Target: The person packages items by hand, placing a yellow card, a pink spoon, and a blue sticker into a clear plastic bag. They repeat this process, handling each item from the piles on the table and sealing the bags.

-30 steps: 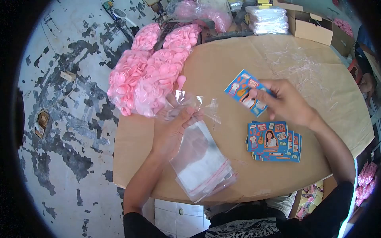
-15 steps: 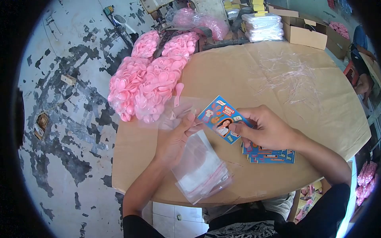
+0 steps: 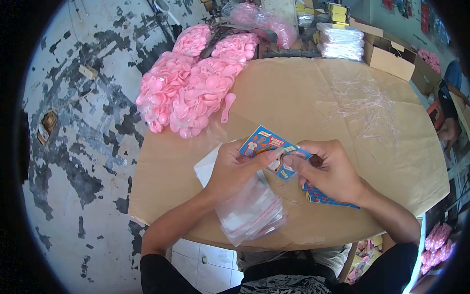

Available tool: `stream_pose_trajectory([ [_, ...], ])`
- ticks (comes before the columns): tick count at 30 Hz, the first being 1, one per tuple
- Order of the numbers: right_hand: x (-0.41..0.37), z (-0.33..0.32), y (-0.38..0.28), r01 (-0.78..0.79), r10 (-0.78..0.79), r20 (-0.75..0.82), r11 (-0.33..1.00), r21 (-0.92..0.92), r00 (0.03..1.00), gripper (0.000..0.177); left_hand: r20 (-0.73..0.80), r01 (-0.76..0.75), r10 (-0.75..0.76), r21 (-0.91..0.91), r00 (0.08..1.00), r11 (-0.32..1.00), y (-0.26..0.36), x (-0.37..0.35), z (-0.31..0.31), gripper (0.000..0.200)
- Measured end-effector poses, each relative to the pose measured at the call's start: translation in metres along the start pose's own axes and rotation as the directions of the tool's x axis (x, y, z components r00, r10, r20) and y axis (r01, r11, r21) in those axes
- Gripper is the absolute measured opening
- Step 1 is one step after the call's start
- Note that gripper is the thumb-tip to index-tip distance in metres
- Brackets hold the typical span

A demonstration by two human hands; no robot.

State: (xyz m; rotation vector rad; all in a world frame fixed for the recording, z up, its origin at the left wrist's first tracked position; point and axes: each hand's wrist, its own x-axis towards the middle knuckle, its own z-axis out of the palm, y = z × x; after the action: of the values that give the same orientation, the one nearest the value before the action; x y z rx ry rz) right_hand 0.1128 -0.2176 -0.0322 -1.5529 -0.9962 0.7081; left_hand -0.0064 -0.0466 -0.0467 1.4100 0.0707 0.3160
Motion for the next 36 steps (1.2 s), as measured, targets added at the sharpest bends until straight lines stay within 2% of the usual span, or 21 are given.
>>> stream_pose_trajectory([
  [2,0.001,0.001,-0.006,0.008,-0.009,-0.024,1.000,-0.022,1.000,0.015,0.022,-0.031,0.031,-0.002,0.999,1.000,0.001,-0.002,0.004,0.036],
  [5,0.009,0.002,-0.004,0.153,-0.151,0.038,0.988,-0.036,0.988,0.014,0.096,-0.249,0.239,0.116,0.966,0.962,-0.007,-0.003,0.004,0.049],
  [6,0.015,0.007,0.000,0.215,-0.214,0.040,0.977,-0.017,0.976,0.013,0.120,-0.245,0.238,0.049,0.964,0.968,0.001,-0.007,0.004,0.060],
  [8,0.030,0.015,0.004,0.346,-0.347,0.037,0.938,0.017,0.937,0.013,0.143,-0.191,0.231,-0.249,0.962,0.949,0.014,0.000,-0.014,0.057],
  [9,0.034,0.019,-0.005,0.317,-0.316,0.046,0.948,-0.029,0.948,0.013,0.164,-0.157,0.235,-0.389,0.958,0.908,0.022,0.002,-0.024,0.057],
  [11,0.046,0.031,-0.027,0.260,-0.255,0.051,0.958,-0.118,0.965,0.014,0.121,-0.266,0.312,-0.295,0.942,0.918,0.038,-0.002,-0.032,0.059],
  [12,0.056,0.041,-0.034,0.369,-0.367,0.041,0.926,-0.075,0.929,0.018,0.090,-0.316,0.352,-0.279,0.931,0.907,0.043,-0.002,-0.037,0.059],
  [14,0.070,0.052,-0.054,0.350,-0.348,0.046,0.933,-0.085,0.937,0.019,0.037,-0.419,0.436,-0.215,0.899,0.882,0.054,-0.004,-0.042,0.055],
  [16,0.082,0.058,-0.070,0.291,-0.286,0.081,0.956,-0.046,0.955,0.020,0.068,-0.570,0.567,0.073,0.821,0.818,0.063,-0.011,-0.048,0.047],
  [17,0.093,0.061,-0.070,0.508,-0.497,0.138,0.858,-0.068,0.857,0.023,0.059,-0.613,0.612,0.143,0.789,0.777,0.065,-0.011,-0.053,0.045],
  [18,0.108,0.065,-0.063,0.697,-0.675,0.196,0.714,-0.073,0.712,0.025,0.050,-0.649,0.655,0.214,0.754,0.730,0.068,-0.012,-0.058,0.043],
  [20,0.146,0.064,-0.058,0.742,-0.644,0.382,0.636,-0.213,0.663,0.031,-0.073,-0.654,0.672,0.175,0.737,0.736,0.054,-0.002,-0.089,0.040],
  [21,0.171,0.054,-0.062,0.616,-0.433,0.466,0.691,-0.378,0.771,0.034,-0.145,-0.649,0.664,0.140,0.733,0.747,0.056,0.000,-0.097,0.039],
  [22,0.183,0.051,-0.048,0.558,-0.316,0.482,0.644,-0.524,0.817,0.035,-0.217,-0.648,0.653,0.104,0.726,0.755,0.058,0.002,-0.106,0.037],
  [23,0.195,0.047,-0.035,0.506,-0.194,0.491,0.560,-0.655,0.850,0.036,-0.297,-0.645,0.630,0.058,0.718,0.762,0.070,0.003,-0.113,0.036],
  [25,0.220,0.050,0.002,0.520,-0.215,0.477,0.245,-0.819,0.852,0.036,-0.402,-0.641,0.590,0.010,0.700,0.767,0.078,0.007,-0.120,0.034],
  [27,0.214,0.060,0.020,0.565,-0.350,0.470,0.252,-0.786,0.810,0.034,-0.465,-0.620,0.547,-0.007,0.697,0.784,0.072,0.011,-0.125,0.033],
  [28,0.209,0.064,0.029,0.586,-0.409,0.462,0.260,-0.768,0.787,0.032,-0.450,-0.600,0.536,0.000,0.714,0.800,0.069,0.012,-0.126,0.034],
  [31,0.211,0.059,0.033,0.533,-0.260,0.471,0.280,-0.798,0.843,0.028,-0.420,-0.545,0.504,0.027,0.755,0.838,0.055,0.017,-0.122,0.036],
  [34,0.209,0.047,0.040,0.478,-0.179,0.443,0.274,-0.835,0.878,0.025,-0.381,-0.523,0.503,0.058,0.776,0.850,0.050,0.019,-0.116,0.037],
  [36,0.199,0.035,0.039,0.448,-0.247,0.375,0.421,-0.789,0.893,0.023,-0.351,-0.538,0.519,0.052,0.779,0.842,0.051,0.019,-0.115,0.037],
])
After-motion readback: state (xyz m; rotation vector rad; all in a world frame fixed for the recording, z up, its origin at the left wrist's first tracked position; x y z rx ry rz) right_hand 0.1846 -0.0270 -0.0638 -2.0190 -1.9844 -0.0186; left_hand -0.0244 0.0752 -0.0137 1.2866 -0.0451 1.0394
